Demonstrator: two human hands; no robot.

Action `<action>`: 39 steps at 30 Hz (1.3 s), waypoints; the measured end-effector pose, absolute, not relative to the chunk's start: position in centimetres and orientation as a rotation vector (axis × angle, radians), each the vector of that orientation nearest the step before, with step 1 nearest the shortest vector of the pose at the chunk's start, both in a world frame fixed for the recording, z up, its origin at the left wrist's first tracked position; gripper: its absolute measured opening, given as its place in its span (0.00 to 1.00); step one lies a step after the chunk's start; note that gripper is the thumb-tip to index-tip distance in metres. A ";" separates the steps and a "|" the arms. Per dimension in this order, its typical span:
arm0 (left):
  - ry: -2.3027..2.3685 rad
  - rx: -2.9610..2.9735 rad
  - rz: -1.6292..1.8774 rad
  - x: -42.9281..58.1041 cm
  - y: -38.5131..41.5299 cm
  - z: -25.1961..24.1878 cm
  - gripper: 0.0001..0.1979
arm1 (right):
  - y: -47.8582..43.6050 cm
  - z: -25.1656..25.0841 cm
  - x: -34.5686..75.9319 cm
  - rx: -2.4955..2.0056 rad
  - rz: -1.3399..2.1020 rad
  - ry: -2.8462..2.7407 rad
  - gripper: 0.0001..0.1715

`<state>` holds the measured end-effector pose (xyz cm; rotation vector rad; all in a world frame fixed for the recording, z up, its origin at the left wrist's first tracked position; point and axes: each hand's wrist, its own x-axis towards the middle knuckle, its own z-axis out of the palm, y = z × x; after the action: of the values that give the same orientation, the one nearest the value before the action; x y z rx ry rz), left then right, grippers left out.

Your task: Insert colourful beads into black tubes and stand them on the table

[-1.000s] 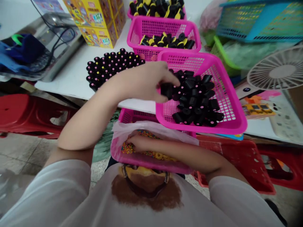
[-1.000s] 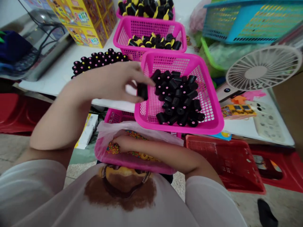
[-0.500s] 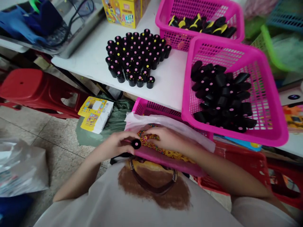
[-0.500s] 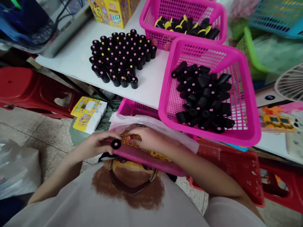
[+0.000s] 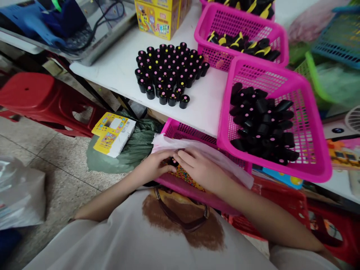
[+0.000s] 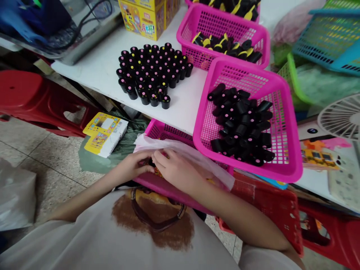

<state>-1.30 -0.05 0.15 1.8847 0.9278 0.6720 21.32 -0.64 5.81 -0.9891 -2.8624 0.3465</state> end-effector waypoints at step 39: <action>2.001 1.720 0.858 -11.5 26.0 6.2 0.24 | 1.0 1.0 17.4 -1.440 0.497 -3.158 0.24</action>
<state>-11.53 25.98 6.24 1.7200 2.0006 0.8576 17.44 1.02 1.02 -1.4401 -3.1580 0.4968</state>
